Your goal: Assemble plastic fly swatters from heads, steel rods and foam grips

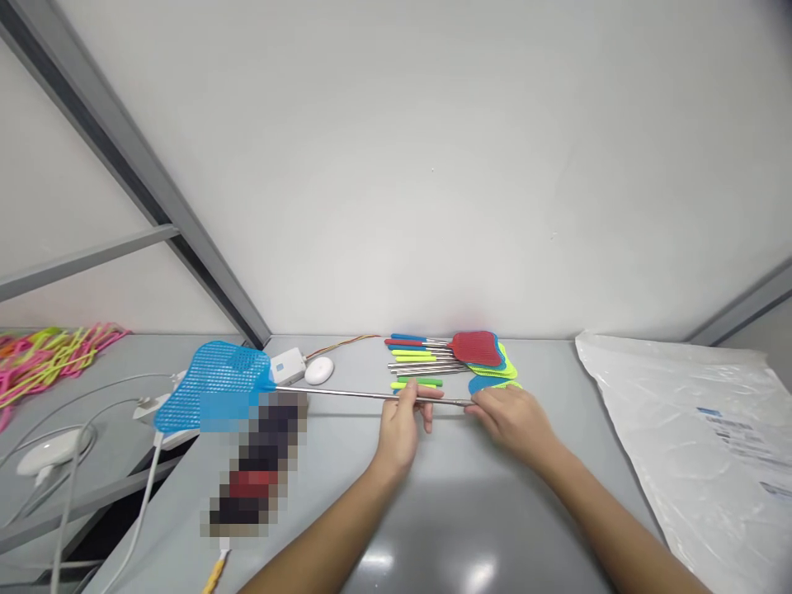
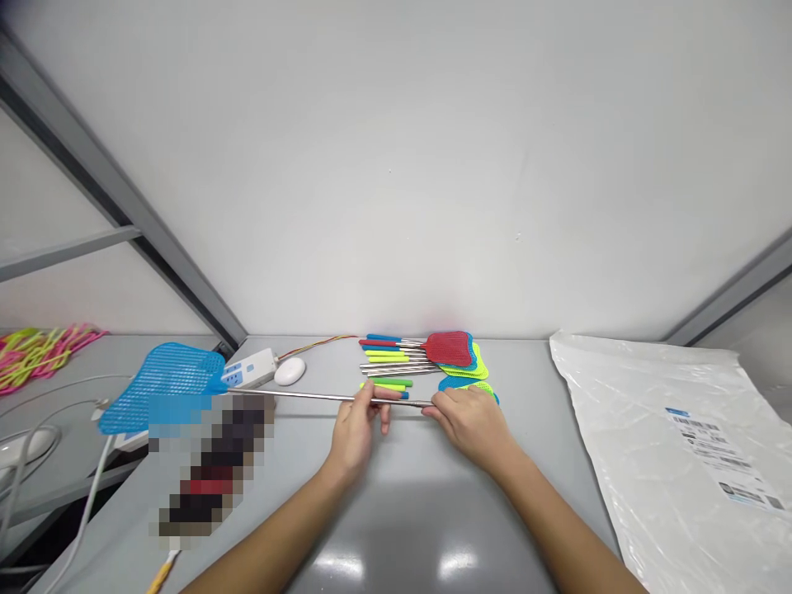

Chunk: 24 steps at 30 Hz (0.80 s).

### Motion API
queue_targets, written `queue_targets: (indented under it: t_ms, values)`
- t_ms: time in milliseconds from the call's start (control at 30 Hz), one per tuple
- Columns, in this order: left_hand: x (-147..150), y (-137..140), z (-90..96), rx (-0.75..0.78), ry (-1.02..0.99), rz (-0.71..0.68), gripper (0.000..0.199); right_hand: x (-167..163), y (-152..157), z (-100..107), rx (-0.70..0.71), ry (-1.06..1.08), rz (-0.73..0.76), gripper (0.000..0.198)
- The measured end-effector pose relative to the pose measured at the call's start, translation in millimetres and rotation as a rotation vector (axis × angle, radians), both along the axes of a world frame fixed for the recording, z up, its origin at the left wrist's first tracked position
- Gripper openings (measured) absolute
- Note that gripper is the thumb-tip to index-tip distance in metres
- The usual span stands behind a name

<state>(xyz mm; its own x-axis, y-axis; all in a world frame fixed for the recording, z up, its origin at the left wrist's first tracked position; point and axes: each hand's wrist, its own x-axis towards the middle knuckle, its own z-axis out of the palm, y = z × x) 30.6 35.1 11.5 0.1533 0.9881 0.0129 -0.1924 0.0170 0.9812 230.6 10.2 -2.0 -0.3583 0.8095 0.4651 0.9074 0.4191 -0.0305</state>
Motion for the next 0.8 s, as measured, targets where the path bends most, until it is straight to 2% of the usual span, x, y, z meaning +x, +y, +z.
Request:
queue_targets:
  t_ms: [200,400,467,567,733,800]
  values:
    - [-4.9,-3.3,8.7,0.059,-0.02,0.088,0.048,8.7,0.6,6.9,0.01,-0.012,0.02,0.04]
    - [-15.5,11.1,17.4,0.035,-0.156,0.264,0.047,22.7,0.6,15.2,-0.01,-0.026,-0.014,0.041]
    - [-18.3,13.6,18.7,0.042,-0.163,0.284,0.048,24.8,0.4,17.0,-0.015,-0.02,-0.011,0.039]
    - [-15.3,9.4,15.5,0.04,-0.113,0.196,0.049,20.9,-0.5,15.9,-0.009,-0.018,-0.017,0.039]
    - [5.2,-10.4,0.4,0.064,0.101,-0.191,0.05,0.4,-5.6,10.7,-0.001,-0.004,0.037,0.037]
    - [11.3,-16.7,-4.7,0.065,0.165,-0.28,0.053,-6.7,-7.7,10.9,0.009,-0.002,0.066,0.035]
